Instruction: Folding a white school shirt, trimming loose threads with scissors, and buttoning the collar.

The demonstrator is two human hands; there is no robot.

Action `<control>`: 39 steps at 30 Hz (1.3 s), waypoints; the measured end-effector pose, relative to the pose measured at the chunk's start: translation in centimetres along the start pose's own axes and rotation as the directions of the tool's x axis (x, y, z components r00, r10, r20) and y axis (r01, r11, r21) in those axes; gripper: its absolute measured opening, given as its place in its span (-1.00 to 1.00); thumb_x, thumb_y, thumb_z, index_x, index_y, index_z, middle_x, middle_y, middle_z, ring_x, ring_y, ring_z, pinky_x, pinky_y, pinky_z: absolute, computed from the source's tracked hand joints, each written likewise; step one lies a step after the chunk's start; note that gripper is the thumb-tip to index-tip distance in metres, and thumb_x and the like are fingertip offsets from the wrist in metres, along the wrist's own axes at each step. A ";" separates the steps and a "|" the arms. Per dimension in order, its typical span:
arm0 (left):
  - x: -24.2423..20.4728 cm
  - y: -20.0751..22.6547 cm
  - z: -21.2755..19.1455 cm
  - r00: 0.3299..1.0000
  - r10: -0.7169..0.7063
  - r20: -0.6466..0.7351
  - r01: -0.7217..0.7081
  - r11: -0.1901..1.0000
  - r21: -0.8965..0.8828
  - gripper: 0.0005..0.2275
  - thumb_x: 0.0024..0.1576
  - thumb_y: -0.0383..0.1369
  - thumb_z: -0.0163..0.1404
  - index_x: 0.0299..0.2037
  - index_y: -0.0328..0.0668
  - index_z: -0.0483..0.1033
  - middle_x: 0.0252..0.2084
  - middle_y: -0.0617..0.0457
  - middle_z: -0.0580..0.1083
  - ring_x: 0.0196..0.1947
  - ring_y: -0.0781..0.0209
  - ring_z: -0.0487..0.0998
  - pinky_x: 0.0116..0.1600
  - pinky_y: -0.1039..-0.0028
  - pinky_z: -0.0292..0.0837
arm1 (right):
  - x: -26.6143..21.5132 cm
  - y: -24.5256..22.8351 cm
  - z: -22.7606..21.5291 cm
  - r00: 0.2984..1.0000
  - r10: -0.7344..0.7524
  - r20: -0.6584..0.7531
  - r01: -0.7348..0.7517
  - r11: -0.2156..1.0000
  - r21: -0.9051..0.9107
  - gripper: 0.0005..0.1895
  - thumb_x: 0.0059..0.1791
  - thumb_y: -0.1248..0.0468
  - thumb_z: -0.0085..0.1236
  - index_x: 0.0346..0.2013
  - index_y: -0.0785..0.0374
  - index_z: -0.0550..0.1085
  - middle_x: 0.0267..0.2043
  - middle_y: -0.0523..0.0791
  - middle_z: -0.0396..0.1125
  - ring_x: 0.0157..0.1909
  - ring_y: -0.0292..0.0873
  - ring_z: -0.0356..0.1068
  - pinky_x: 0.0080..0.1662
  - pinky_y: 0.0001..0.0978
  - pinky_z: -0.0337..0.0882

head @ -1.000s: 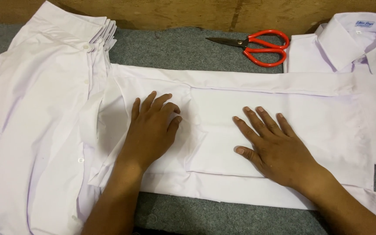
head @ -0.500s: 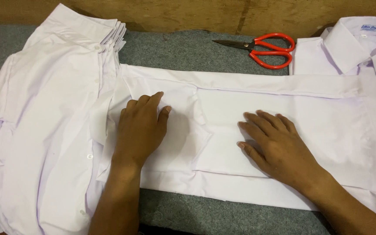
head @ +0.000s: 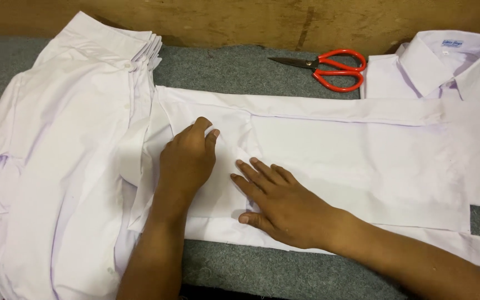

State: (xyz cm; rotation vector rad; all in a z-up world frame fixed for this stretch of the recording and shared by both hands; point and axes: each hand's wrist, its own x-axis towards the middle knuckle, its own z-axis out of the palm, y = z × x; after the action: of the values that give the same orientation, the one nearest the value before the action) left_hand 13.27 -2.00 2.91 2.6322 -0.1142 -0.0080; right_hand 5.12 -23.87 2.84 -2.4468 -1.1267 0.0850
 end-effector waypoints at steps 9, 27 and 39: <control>0.8 -3.0 2.7 0.979 0.091 -0.184 -0.046 0.971 0.235 -0.82 0.29 -0.11 -0.04 -0.11 0.05 0.46 -0.47 -0.01 0.56 -0.42 -0.24 0.57 -0.44 -0.03 0.39 | -1.2 1.6 3.4 1.000 0.010 -0.001 -0.010 0.955 -0.297 -0.24 0.21 -0.24 -0.39 0.57 0.12 -0.06 0.64 -0.06 -0.25 0.62 -0.03 -0.35 0.46 -0.10 -0.33; -13.2 3.4 1.6 0.899 0.416 -0.140 -0.368 0.888 0.276 -0.55 0.32 -0.15 -0.15 0.27 -0.35 0.36 0.30 -0.27 0.40 0.33 -0.38 0.34 0.28 -0.13 0.28 | 0.2 0.8 -2.1 0.932 0.361 -0.024 -0.349 0.917 0.194 -0.31 0.10 -0.03 -0.07 0.41 0.33 0.21 0.16 0.09 0.33 0.09 0.16 0.32 0.12 -0.09 0.30; -17.3 0.7 3.8 0.881 0.472 -0.035 -0.415 0.806 0.422 -0.33 0.26 0.24 -0.33 0.47 0.06 0.17 0.54 0.00 0.15 0.52 -0.10 0.10 0.41 -0.32 -0.15 | 4.0 1.3 -3.6 0.753 0.607 0.255 -0.652 0.742 0.158 -0.75 0.13 0.03 -0.01 -0.23 0.13 0.38 -0.36 -0.09 0.46 -0.31 0.00 0.40 -0.24 -0.16 0.31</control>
State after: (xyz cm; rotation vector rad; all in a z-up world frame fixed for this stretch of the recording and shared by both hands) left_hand -4.14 -3.02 -0.35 2.9329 -0.7634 0.4021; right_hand 9.55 -22.94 6.03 -2.5179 -0.2581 0.6362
